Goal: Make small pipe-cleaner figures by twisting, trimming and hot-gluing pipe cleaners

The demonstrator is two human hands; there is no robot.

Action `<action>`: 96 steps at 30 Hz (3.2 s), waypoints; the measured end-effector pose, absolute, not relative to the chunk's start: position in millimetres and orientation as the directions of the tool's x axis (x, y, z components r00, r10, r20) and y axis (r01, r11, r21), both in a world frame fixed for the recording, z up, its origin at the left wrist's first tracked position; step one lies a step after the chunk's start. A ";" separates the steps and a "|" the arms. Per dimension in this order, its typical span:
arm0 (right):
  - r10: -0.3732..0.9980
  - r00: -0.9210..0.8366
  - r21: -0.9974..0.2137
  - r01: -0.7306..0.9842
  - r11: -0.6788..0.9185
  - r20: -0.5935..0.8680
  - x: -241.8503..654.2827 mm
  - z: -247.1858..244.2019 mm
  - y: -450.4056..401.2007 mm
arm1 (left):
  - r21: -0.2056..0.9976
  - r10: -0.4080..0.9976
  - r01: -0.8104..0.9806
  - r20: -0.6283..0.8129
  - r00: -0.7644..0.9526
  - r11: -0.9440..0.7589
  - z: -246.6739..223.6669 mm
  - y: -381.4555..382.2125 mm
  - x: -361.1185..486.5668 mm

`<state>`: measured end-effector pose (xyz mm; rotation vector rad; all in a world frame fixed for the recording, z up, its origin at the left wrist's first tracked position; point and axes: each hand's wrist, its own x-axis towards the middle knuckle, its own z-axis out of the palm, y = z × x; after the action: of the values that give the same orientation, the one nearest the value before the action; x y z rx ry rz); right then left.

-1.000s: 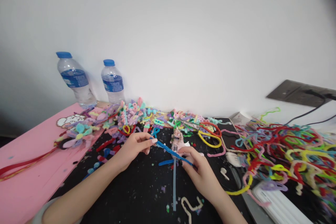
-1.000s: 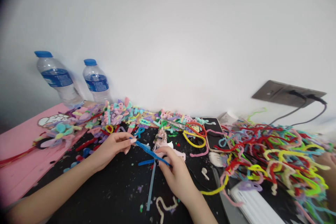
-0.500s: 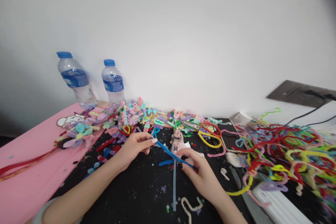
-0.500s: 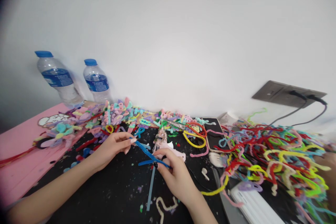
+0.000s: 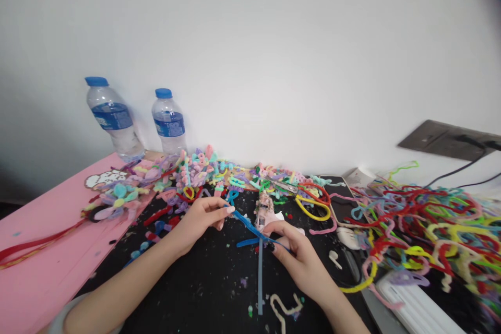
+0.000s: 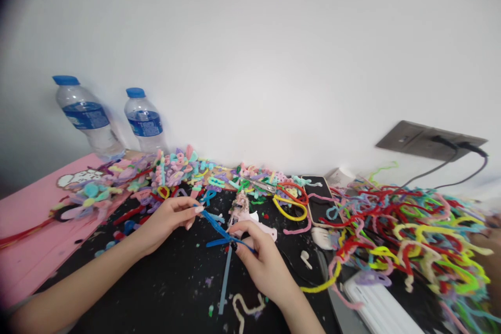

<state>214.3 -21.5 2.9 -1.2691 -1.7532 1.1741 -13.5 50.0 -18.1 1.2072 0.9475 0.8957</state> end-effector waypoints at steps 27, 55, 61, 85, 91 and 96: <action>0.951 -0.311 -0.878 0.456 0.145 -0.005 214.7 1.4 -21.4 | 0.989 0.934 -0.053 -0.115 0.337 0.141 -17.8 50.6 -12.8; 0.946 -0.321 -0.914 0.393 0.103 -0.031 213.4 5.9 -20.7 | 0.988 0.931 -0.061 -0.115 0.348 0.145 -16.1 49.2 -13.5; 0.942 -0.333 -0.920 0.382 0.090 -0.046 212.8 6.6 -20.7 | 0.988 0.929 -0.062 -0.112 0.352 0.142 -16.8 50.6 -13.4; 0.931 -0.355 -0.942 0.332 0.038 -0.087 211.0 7.7 -23.2 | 0.992 0.933 -0.037 -0.098 0.346 0.118 -16.0 50.0 -13.0; 0.926 -0.363 -0.946 0.324 0.023 -0.102 210.7 8.6 -22.9 | 0.994 0.940 -0.015 -0.099 0.327 0.110 -15.5 49.4 -12.3; 0.928 -0.362 -0.948 0.317 0.032 -0.089 210.8 7.2 -22.3 | 0.994 0.939 -0.016 -0.094 0.330 0.106 -14.6 49.1 -12.2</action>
<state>210.8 -22.3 7.2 -1.2660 -1.7283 1.3417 -12.2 49.1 -14.6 1.2514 0.9832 0.9049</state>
